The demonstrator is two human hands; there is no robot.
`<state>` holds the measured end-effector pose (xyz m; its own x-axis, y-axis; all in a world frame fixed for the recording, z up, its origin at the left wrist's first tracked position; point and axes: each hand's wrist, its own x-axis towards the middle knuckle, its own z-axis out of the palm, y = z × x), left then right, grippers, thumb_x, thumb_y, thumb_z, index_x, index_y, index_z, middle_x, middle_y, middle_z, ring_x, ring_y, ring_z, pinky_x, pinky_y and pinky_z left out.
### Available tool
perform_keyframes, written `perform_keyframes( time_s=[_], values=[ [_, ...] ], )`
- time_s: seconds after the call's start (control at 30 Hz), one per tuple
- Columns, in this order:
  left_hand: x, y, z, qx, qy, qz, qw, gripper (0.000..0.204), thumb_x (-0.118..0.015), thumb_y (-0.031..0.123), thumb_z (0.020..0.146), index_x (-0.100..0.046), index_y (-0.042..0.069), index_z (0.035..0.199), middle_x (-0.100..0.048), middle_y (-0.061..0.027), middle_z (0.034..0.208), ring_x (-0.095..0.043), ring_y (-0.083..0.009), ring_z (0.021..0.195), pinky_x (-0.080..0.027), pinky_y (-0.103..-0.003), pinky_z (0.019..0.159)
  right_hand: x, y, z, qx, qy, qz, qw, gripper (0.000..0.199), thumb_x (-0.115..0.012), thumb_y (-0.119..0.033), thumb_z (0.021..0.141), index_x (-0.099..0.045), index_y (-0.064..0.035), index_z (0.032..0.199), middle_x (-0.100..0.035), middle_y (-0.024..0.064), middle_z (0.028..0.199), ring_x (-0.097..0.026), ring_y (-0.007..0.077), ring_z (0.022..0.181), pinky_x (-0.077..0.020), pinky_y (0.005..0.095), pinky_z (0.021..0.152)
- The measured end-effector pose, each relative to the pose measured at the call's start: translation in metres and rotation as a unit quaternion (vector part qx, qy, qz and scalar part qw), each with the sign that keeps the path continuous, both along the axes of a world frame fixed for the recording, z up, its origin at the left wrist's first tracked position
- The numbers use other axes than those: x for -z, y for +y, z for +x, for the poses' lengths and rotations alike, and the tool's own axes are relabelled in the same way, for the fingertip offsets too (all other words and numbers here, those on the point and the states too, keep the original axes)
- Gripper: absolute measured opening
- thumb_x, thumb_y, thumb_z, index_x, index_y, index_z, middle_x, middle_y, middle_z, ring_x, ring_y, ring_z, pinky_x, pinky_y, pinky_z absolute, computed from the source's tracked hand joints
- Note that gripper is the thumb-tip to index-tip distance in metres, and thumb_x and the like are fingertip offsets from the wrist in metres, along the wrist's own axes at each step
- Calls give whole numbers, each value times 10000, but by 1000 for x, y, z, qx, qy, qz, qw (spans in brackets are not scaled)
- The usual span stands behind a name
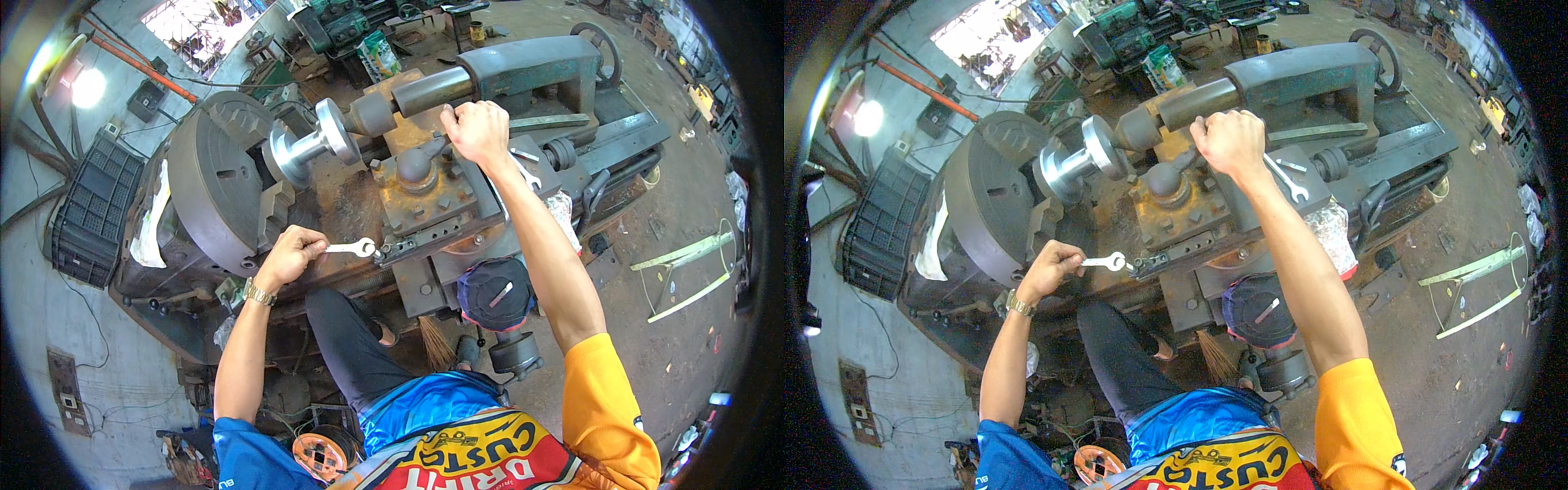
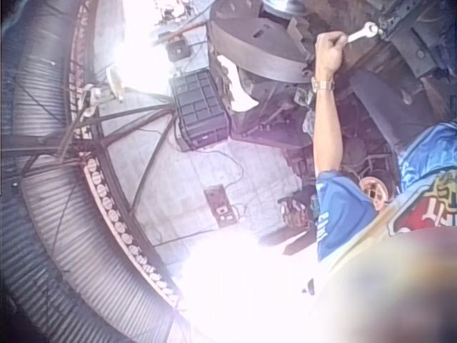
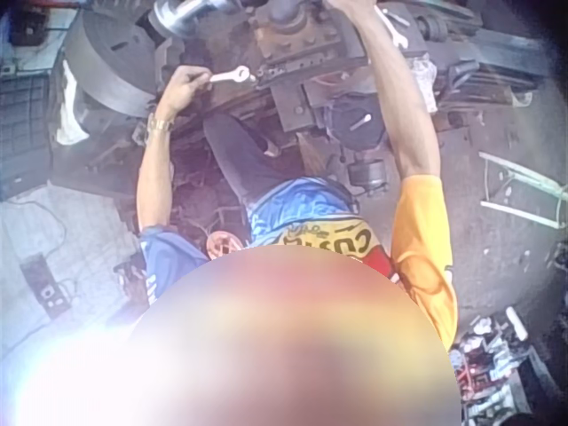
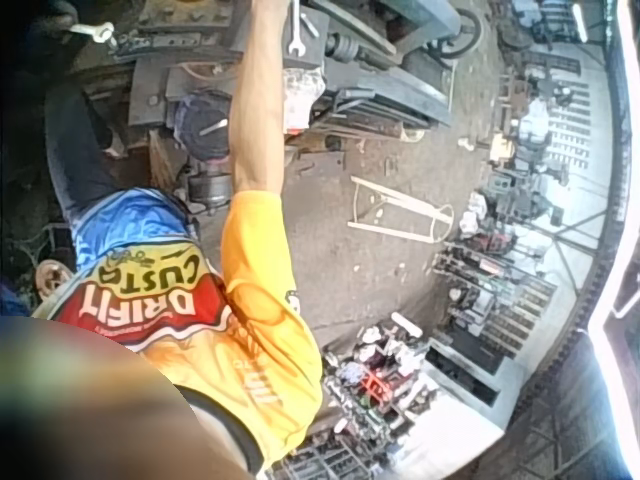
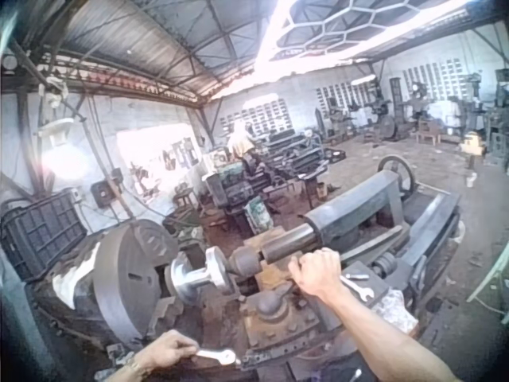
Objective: The person operates a metal lathe, using a wrench to tighten a bolt on the tool post and then turning a handwheel to advance the cutting tool against a rotating metal workpiece. The person repeatedly adjusts the tool position and engages the cut.
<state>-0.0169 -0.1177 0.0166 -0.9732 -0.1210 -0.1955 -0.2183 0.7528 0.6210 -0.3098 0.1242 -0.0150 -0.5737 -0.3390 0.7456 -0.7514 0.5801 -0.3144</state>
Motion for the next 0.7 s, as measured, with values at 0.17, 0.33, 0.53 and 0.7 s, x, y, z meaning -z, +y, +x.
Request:
perform_keyframes(
  time_s=[0.17, 0.33, 0.53, 0.7],
  values=[
    [5, 3, 0, -6, 1, -7, 1000, 239, -588, 125, 910, -637, -19, 725, -538, -84, 569, -509, -165, 557, -393, -336, 556, 0, 0, 0, -3, 2, -9, 1000, 444, -559, -345, 886, -698, -50, 585, -639, 211, 595, -659, 365, 585, -529, 449, 661],
    [2, 9, 4, -16, -1, -10, 1000, 228, -586, 133, 916, -642, -17, 754, -550, -90, 583, -522, -176, 559, -406, -344, 566, 1, 0, 0, 7, 2, -5, 1000, 445, -557, -348, 884, -698, -50, 585, -640, 207, 596, -658, 362, 585, -525, 453, 659],
    [-6, 21, 8, -8, 18, -86, 996, 268, -551, 175, 942, -596, -7, 751, -516, -114, 605, -483, -225, 571, -386, -375, 581, 1, -1, 0, 10, -2, 2, 1000, 446, -551, -349, 884, -704, -50, 590, -647, 202, 603, -662, 355, 587, -530, 449, 663],
    [-6, 36, 18, -11, 3, -114, 993, 323, -494, 217, 982, -548, -6, 754, -470, -109, 607, -456, -224, 589, -383, -377, 591, 1, 0, -1, 15, -4, 10, 1000, 440, -552, -344, 875, -702, -47, 589, -654, 199, 610, -666, 354, 587, -537, 443, 659]
  ],
)
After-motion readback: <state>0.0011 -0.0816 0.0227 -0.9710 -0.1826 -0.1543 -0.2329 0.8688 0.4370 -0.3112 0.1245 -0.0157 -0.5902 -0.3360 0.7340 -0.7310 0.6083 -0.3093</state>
